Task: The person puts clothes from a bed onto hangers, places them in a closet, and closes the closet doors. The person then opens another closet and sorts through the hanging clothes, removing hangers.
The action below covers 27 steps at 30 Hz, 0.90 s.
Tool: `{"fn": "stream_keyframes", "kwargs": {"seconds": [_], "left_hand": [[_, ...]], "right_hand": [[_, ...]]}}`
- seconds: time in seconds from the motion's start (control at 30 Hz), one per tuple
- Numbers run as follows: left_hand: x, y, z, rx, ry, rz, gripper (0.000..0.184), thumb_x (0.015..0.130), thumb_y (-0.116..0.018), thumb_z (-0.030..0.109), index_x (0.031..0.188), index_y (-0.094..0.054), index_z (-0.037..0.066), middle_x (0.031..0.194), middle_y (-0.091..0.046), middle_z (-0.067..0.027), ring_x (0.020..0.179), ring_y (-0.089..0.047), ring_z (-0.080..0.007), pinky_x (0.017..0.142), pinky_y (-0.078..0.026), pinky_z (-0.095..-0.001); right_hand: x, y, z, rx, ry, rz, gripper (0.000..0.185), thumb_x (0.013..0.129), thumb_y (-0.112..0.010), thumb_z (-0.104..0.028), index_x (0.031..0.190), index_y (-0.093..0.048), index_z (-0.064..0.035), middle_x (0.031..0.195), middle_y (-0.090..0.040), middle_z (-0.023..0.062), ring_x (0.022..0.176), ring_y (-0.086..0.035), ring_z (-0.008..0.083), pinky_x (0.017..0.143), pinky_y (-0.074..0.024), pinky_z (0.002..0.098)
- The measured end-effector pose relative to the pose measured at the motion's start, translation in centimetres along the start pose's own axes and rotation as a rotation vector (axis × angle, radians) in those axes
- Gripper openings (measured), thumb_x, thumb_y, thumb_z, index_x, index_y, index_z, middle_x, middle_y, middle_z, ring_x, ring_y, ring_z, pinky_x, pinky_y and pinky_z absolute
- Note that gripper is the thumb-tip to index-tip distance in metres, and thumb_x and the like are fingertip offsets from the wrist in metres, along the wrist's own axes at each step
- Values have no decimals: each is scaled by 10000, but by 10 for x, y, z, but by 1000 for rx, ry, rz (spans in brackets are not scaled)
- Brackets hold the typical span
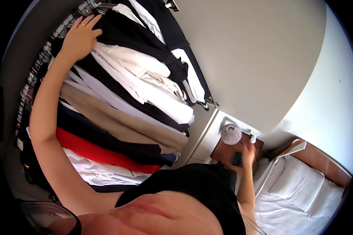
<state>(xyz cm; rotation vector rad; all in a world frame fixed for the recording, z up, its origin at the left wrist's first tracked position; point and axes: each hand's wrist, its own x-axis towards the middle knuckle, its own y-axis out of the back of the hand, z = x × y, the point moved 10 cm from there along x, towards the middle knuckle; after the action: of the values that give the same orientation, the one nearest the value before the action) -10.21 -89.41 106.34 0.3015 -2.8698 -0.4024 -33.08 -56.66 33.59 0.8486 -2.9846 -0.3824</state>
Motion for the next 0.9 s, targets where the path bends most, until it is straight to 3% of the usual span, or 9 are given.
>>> {"fn": "stream_keyframes", "kwargs": {"seconds": [0.1, 0.23, 0.37, 0.47, 0.57, 0.67, 0.73, 0.8, 0.9], "left_hand": [[-6, 4, 1, 56, 28, -40, 175, 833, -569, 136, 988, -648, 145, 1438, -441, -53, 1311, -423, -225, 1078, -336, -416], [-7, 2, -2, -8, 117, -81, 183, 836, -568, 144, 1006, -636, 154, 1437, -445, -47, 1326, -416, -206, 1018, -395, -419], [-6, 4, -2, -9, 106, -62, 178, 839, -568, 143, 1004, -633, 155, 1437, -445, -41, 1331, -413, -200, 988, -415, -409], [-8, 2, -3, -39, 87, -25, 167, 834, -575, 140, 988, -641, 148, 1424, -458, -39, 1321, -422, -201, 977, -417, -397], [-9, 2, -3, -63, 71, 23, 163, 823, -584, 140, 974, -646, 139, 1406, -474, -36, 1293, -448, -204, 960, -423, -388], [-8, -2, -6, -65, 97, 4, 164, 815, -591, 138, 971, -644, 138, 1395, -482, -30, 1267, -472, -203, 942, -430, -382], [-6, 7, 0, -60, 63, 39, 161, 806, -597, 138, 961, -642, 133, 1388, -486, -44, 1239, -493, -212, 929, -433, -379], [-3, 16, 5, -67, 50, 47, 162, 804, -599, 138, 959, -642, 132, 1391, -484, -53, 1237, -494, -216, 928, -434, -381], [2, 17, 3, -22, 46, -33, 189, 801, -598, 239, 954, -669, 153, 1311, -532, -101, 1180, -529, -246, 890, -436, -409]], "right_hand": [[52, -107, -224, 270, 356, -284, 344, 914, -578, -70, 1247, -524, 0, 1125, -626, 143, 1038, -618, 202, 901, -480, 304], [39, -127, -491, 417, 996, -409, 317, 876, -589, -6, 1191, -554, -15, 1156, -594, 151, 1072, -589, 283, 924, -459, 343], [37, -152, -644, 517, 1378, -297, 376, 871, -581, -74, 1234, -514, 0, 1237, -553, 202, 1153, -539, 350, 976, -433, 366], [72, -191, -713, 499, 1296, -155, 479, 850, -621, -171, 1262, -468, 19, 1243, -539, 246, 1150, -530, 386, 958, -440, 388], [87, -258, -739, 621, 1013, -477, 558, 840, -639, -242, 1279, -442, 39, 1197, -561, 261, 1126, -539, 402, 942, -441, 408], [41, -265, -741, 671, 1107, -371, 552, 869, -605, -307, 1293, -447, 10, 1130, -603, 255, 1092, -570, 395, 914, -449, 428], [55, -253, -747, 560, 1101, -439, 359, 893, -586, -291, 1136, -618, -27, 1189, -579, 223, 1074, -564, 387, 916, -446, 433], [40, -199, -742, 365, 1468, 448, 299, 879, -603, -281, 1033, -666, -32, 1016, -633, 200, 926, -614, 337, 834, -483, 441], [40, -176, -756, 222, 1406, 499, 421, 892, -607, -250, 1164, -523, 60, 1242, -489, 356, 1125, -549, 418, 966, -439, 426]]}}
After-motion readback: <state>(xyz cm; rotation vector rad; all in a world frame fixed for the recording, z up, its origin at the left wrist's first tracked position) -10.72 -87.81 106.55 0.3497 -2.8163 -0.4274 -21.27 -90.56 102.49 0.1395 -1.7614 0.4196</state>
